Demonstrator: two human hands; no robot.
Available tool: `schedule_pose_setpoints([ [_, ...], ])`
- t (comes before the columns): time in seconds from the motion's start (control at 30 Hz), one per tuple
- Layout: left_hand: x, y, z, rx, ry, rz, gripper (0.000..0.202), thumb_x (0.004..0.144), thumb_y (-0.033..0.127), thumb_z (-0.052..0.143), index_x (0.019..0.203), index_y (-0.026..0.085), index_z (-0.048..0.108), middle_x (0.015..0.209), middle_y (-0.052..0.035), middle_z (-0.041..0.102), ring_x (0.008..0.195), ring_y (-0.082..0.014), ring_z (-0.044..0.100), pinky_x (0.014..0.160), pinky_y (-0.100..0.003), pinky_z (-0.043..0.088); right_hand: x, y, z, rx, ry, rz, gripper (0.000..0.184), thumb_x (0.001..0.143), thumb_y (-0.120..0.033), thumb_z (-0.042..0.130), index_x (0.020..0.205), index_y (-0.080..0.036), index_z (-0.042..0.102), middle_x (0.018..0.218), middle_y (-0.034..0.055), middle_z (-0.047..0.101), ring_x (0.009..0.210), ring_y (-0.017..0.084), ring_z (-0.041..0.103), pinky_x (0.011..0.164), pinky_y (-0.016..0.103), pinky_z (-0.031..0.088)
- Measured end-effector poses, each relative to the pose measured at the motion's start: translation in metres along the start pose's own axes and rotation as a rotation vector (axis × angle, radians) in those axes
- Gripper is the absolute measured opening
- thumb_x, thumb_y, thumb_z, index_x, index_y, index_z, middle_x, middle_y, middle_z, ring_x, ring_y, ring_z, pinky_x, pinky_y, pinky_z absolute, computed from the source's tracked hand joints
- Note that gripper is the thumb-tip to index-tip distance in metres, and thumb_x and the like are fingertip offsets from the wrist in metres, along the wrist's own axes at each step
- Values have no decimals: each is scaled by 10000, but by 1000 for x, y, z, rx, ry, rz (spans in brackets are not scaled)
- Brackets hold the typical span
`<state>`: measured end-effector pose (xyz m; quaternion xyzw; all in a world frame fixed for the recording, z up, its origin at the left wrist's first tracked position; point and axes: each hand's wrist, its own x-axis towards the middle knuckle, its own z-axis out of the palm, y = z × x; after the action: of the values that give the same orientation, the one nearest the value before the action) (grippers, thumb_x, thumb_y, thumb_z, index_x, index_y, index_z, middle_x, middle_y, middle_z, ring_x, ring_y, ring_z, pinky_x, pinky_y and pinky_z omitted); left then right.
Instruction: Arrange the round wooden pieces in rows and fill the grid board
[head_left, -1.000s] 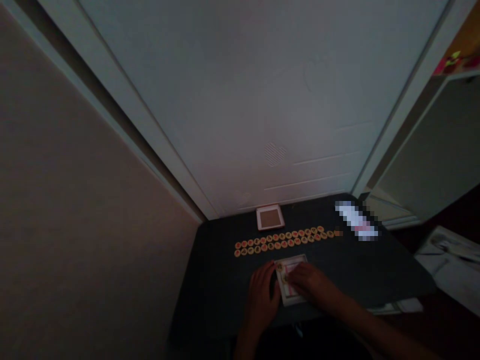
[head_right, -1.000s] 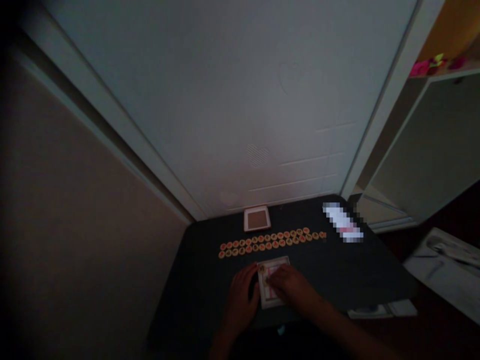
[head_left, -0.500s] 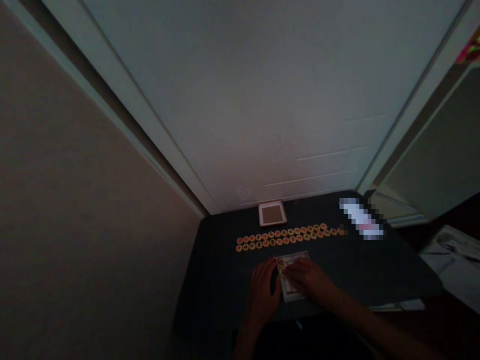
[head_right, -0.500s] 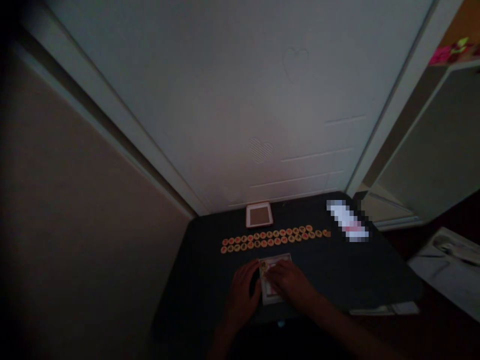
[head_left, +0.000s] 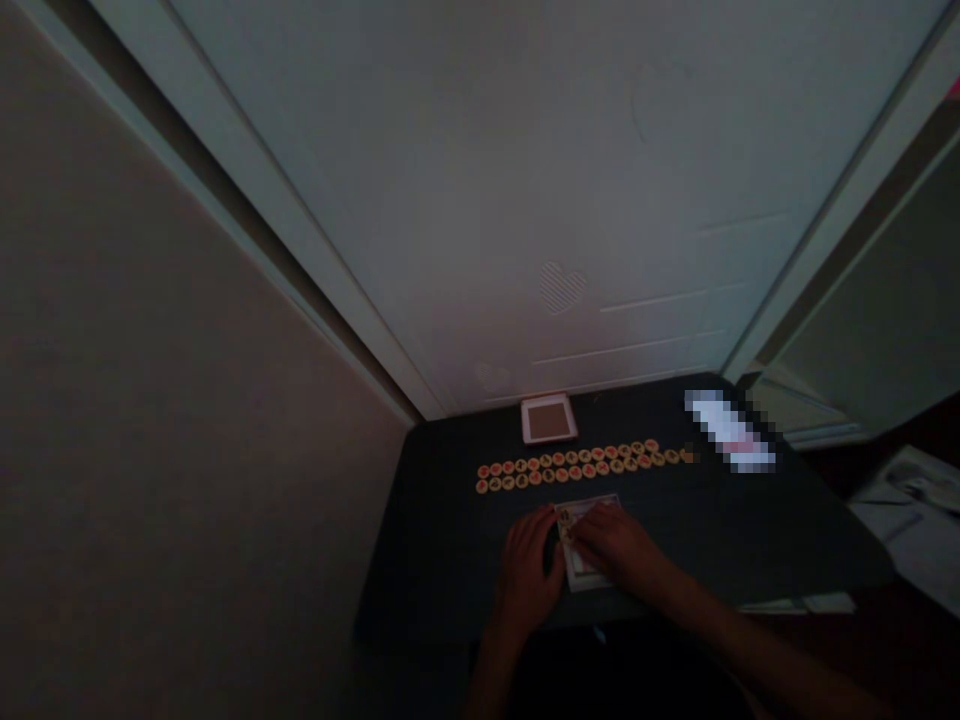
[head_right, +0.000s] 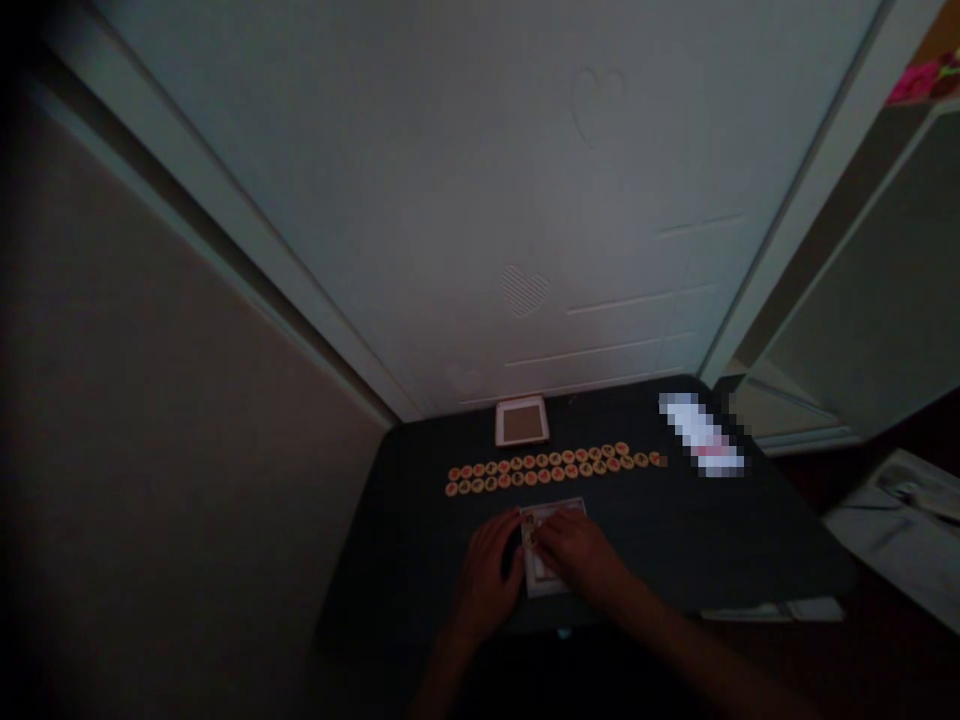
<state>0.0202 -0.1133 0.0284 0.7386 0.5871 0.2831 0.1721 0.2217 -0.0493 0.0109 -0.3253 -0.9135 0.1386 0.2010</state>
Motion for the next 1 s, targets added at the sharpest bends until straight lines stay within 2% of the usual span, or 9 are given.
schedule_pose_setpoints([
  [0.3,0,2,0,8,-1,1,460,967,198,480,1422,263,502,1451,-72,560,1350,-250,506,1142,-526,400,1,1,6,3,40,30,76,956,-229,595,962,-202,666,947,66,698,922,242,641,858,375,494],
  [0.5,1,3,0,7,12,-2,469,963,208,493,1429,260,493,1428,-75,580,1330,-254,523,1131,-525,413,1,-4,0,65,59,50,96,959,-248,589,1003,-201,660,988,83,695,963,244,639,888,376,495],
  [0.67,0,2,0,8,5,-2,455,974,235,494,1428,253,488,1440,-75,570,1343,-250,508,1141,-518,402,3,-5,-5,101,34,57,102,962,-261,584,1000,-197,654,983,85,689,962,237,641,880,362,508],
  [1.0,-1,0,1,4,17,-10,465,980,231,481,1444,250,463,1449,-81,559,1340,-252,511,1126,-511,415,4,-3,-2,130,8,54,107,962,-246,571,1027,-199,643,1019,79,692,994,235,640,906,367,510],
])
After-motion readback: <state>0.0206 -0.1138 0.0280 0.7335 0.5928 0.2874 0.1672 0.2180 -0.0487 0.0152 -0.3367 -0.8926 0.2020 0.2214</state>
